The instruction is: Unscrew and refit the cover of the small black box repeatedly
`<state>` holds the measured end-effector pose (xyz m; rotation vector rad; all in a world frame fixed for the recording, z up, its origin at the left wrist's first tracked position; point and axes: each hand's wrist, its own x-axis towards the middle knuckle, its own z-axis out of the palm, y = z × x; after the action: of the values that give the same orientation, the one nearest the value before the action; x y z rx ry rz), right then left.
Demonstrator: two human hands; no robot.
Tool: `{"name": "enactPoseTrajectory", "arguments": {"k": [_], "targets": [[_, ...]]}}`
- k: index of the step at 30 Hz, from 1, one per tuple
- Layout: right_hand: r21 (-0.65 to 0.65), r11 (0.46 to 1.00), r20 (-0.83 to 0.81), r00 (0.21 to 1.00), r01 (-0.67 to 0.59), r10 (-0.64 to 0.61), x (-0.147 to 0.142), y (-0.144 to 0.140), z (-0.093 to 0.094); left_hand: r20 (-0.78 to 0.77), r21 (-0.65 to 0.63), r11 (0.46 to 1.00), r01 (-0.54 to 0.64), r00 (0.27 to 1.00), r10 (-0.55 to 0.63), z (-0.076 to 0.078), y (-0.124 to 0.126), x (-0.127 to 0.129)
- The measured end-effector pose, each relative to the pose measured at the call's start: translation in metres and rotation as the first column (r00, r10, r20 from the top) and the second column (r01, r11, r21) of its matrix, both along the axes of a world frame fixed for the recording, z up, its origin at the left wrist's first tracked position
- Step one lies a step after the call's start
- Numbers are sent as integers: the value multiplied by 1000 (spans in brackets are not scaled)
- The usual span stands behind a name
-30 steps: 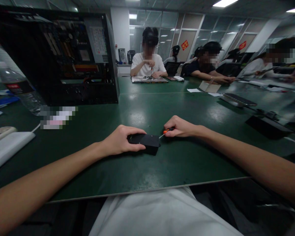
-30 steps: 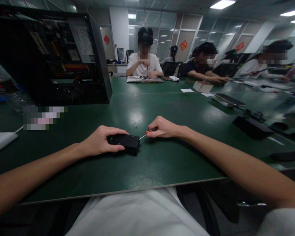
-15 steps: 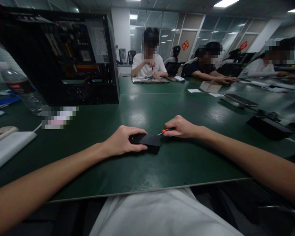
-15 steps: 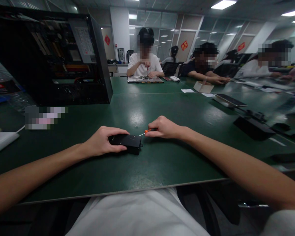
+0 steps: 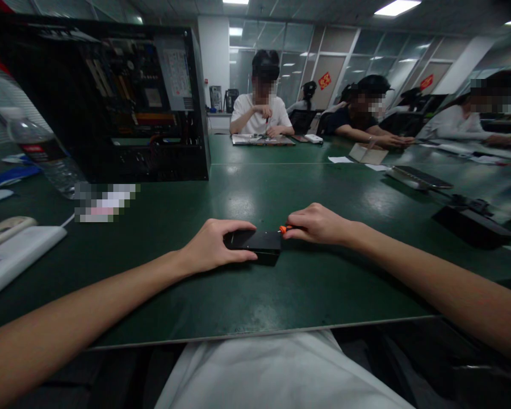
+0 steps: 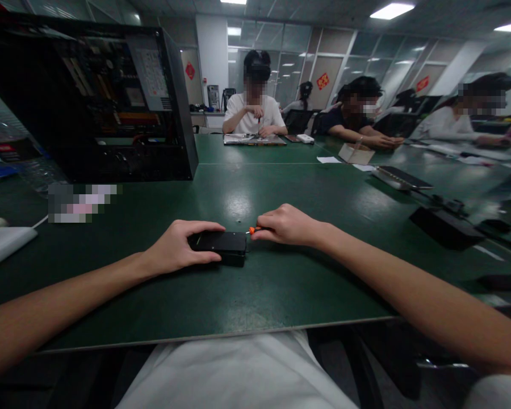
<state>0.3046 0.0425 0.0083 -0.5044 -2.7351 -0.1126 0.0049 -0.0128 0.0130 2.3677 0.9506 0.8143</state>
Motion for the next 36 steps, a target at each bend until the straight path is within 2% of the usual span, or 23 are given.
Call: {"name": "enactPoseTrajectory", "arguments": {"k": [3, 6, 8, 11, 14, 16, 19, 23, 25, 27, 31, 34, 36], "targets": [[153, 987, 35, 998, 46, -52, 2, -7, 1, 13, -52, 998, -20, 1000, 21, 0, 1, 0], [195, 976, 27, 994, 98, -106, -2, -13, -2, 10, -49, 998, -41, 999, 41, -1, 1, 0], [155, 981, -2, 993, 117, -118, -6, -14, -6, 14, -30, 997, -64, 998, 65, -2, 1, 0], [3, 996, -56, 994, 89, -89, -10, -11, -11, 35, -10, 996, -85, 996, 85, -3, 1, 1], [-159, 986, -85, 995, 42, -56, -12, -5, -12, 39, 0, 996, -85, 996, 85, -3, -1, 2], [-205, 978, -71, 997, 27, -43, -10, 0, -9, 39, -3, 997, -79, 996, 79, -2, -2, 3], [-175, 983, -36, 997, 62, -69, -3, 7, -3, 109, -52, 993, -106, 988, 111, 1, 1, 3], [-66, 971, -13, 973, 230, -232, 7, 14, -1, 264, -164, 974, -154, 945, 194, 6, 18, -9], [-33, 950, 16, 950, 311, -310, 8, 16, -3, 219, -130, 960, -247, 937, 271, 6, 30, -20], [-23, 928, 64, 927, 371, -369, 4, 15, -7, 77, -92, 947, -308, 946, 315, 6, 41, -31], [-34, 893, 115, 889, 449, -443, -6, 11, -9, -179, 61, 959, -277, 942, 283, 3, 53, -43], [-54, 885, 63, 886, 462, -459, -11, 7, -7, -238, 118, 955, -271, 926, 293, 3, 56, -45], [-83, 909, -25, 911, 409, -413, -15, 2, -4, -252, 104, 958, -267, 925, 285, 2, 58, -46]]}}
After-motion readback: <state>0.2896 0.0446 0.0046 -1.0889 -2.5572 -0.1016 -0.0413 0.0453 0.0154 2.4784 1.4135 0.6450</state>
